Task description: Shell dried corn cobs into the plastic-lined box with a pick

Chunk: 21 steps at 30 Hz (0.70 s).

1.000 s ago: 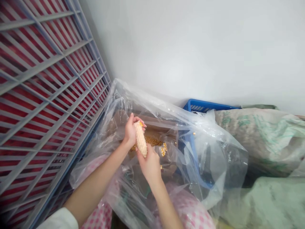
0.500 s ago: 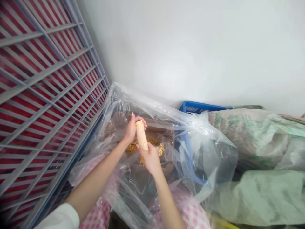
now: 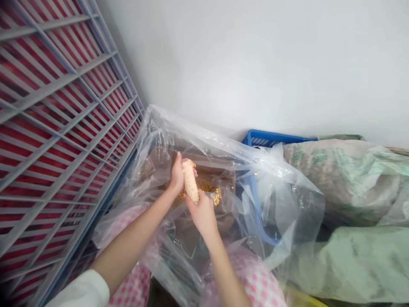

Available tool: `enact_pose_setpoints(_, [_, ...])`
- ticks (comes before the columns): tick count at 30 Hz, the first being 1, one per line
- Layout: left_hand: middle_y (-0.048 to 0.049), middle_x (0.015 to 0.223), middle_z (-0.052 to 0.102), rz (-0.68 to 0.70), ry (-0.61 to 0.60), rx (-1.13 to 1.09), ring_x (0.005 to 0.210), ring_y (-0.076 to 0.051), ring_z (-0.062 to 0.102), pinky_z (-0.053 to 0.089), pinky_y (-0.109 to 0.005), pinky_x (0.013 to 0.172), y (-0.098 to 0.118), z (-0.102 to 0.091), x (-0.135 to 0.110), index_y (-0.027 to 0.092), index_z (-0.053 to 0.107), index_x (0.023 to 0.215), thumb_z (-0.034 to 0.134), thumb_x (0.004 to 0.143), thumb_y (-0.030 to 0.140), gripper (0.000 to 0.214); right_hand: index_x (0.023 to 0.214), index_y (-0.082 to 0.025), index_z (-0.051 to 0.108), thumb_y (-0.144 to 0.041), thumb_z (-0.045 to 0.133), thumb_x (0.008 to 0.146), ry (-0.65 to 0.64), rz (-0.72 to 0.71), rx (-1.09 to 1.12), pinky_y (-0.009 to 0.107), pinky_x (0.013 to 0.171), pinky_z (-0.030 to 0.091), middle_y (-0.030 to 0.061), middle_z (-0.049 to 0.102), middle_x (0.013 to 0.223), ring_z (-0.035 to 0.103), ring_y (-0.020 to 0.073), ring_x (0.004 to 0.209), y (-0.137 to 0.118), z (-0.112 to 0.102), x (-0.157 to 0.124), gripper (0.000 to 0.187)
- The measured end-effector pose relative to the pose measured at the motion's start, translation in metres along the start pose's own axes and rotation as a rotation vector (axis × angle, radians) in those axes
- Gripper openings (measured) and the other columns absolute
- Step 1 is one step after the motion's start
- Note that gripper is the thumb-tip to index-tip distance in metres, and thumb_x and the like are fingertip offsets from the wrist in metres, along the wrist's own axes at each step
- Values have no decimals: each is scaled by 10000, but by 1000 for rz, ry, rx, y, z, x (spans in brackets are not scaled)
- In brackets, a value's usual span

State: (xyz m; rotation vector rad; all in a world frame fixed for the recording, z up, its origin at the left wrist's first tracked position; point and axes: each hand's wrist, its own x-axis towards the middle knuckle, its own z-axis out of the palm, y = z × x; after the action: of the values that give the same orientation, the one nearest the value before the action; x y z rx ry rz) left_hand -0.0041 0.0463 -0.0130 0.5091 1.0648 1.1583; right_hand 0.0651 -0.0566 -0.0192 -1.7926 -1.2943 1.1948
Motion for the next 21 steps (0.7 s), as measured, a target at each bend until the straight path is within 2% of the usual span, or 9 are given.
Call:
enact_pose_setpoints(4, [-11,461,550,159,-7,202,439,-112,513,392,-224,469,-9,-4,3,172,544,563,318,790,619,550,818,-174,500,-530,536,708,-120,150,328,202,317,329,-38,489,578,477,100,355,-2,-11,2,374])
enact_pose_setpoints(6, [-32,553,619,126,-72,266,548,-131,570,415,-225,533,-7,-5,5,171,598,619,300,813,591,550,813,-173,499,-537,550,696,-86,161,325,201,316,331,-36,490,584,486,102,362,-3,-18,3,386])
enact_pose_setpoints(8, [-44,667,672,10,-129,259,636,-141,604,431,-228,584,-2,-6,8,175,637,723,280,840,549,530,793,-176,516,-529,535,713,-5,121,171,210,350,345,-33,495,560,491,109,373,-3,-25,4,363])
enact_pose_setpoints(11, [-69,751,690,-179,-185,139,626,-145,612,445,-248,595,9,-7,9,167,647,818,288,842,520,504,798,-186,570,-462,506,755,121,4,-199,227,464,369,13,574,600,556,146,494,-3,-28,2,287])
enact_pose_setpoints(13, [-84,676,669,-277,-224,48,545,-151,593,450,-272,560,13,-5,8,145,638,764,282,827,540,536,830,-184,597,-391,504,765,179,-71,-387,233,526,364,55,627,684,591,171,606,-4,-24,0,236])
enact_pose_setpoints(14, [-72,597,637,-293,-205,23,485,-143,566,440,-268,522,13,-3,7,142,620,700,283,820,553,545,835,-178,603,-365,500,766,186,-95,-426,234,539,361,70,637,711,596,178,638,-4,-22,-1,224])
enact_pose_setpoints(16, [-23,454,534,-274,-120,-1,378,-113,491,396,-241,442,11,-1,5,151,556,581,299,813,563,538,813,-168,601,-352,496,766,149,-105,-385,229,527,359,67,632,691,589,169,617,-2,-17,-2,217])
enact_pose_setpoints(18, [8,396,459,-231,-65,-8,334,-94,448,354,-216,399,6,0,4,157,507,526,305,815,560,536,782,-168,584,-382,501,761,61,-69,-238,218,474,360,27,589,607,554,140,521,0,-13,0,230])
enact_pose_setpoints(21, [1,402,469,-185,-98,8,348,-91,464,351,-205,397,-2,-1,5,153,506,512,294,813,580,564,778,-176,541,-443,534,732,-67,60,34,205,365,339,-43,485,510,458,96,370,2,-11,3,270])
